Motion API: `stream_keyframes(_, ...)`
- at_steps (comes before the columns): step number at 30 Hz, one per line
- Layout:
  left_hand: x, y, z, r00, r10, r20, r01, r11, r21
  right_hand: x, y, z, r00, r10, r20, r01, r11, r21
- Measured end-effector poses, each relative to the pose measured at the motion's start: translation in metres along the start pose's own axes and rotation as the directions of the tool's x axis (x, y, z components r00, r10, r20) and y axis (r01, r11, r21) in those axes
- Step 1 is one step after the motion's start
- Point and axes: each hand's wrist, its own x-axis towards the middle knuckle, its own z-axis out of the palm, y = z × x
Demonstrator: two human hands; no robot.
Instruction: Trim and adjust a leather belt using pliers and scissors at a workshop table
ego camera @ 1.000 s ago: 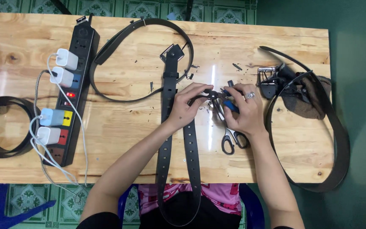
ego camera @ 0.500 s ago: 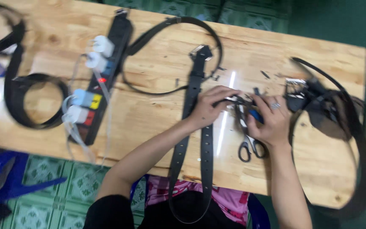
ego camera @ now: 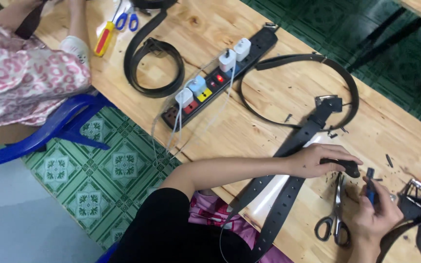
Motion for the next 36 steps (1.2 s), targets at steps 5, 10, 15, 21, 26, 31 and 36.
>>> stream_keyframes(5, -0.001, 0.006, -0.002, 0.999, -0.032, -0.039, 0.030, 0.999, -0.038, -0.003, 0.007, 0.003, 0.998, -0.051, -0.041, 0.053, 0.998, 0.040)
stream_keyframes(10, -0.002, 0.003, -0.001, 0.998, -0.043, -0.050, 0.043, 0.999, -0.014, 0.000, -0.001, 0.003, 0.987, -0.161, 0.022, 0.163, 0.978, -0.131)
stream_keyframes(15, -0.001, -0.001, 0.000, 0.998, -0.024, -0.050, 0.025, 0.999, 0.022, 0.001, -0.007, 0.006, 0.984, -0.178, 0.022, 0.179, 0.974, -0.136)
stream_keyframes(21, -0.001, 0.000, 0.000, 0.998, -0.021, -0.051, 0.021, 1.000, 0.002, 0.000, -0.005, 0.005, 0.987, -0.159, 0.035, 0.162, 0.974, -0.159)
stream_keyframes(26, -0.001, 0.002, 0.000, 0.998, -0.024, -0.056, 0.025, 1.000, 0.017, 0.001, -0.005, 0.008, 0.987, -0.151, 0.056, 0.155, 0.986, -0.068)
stream_keyframes(31, 0.000, 0.004, -0.001, 0.998, -0.022, -0.051, 0.023, 1.000, 0.016, 0.002, -0.004, 0.007, 0.982, -0.177, 0.070, 0.184, 0.976, -0.116)
stream_keyframes(36, 0.000, 0.005, -0.002, 0.998, -0.038, -0.050, 0.040, 0.998, 0.041, -0.001, 0.000, 0.008, 0.985, -0.148, 0.083, 0.160, 0.973, -0.168)
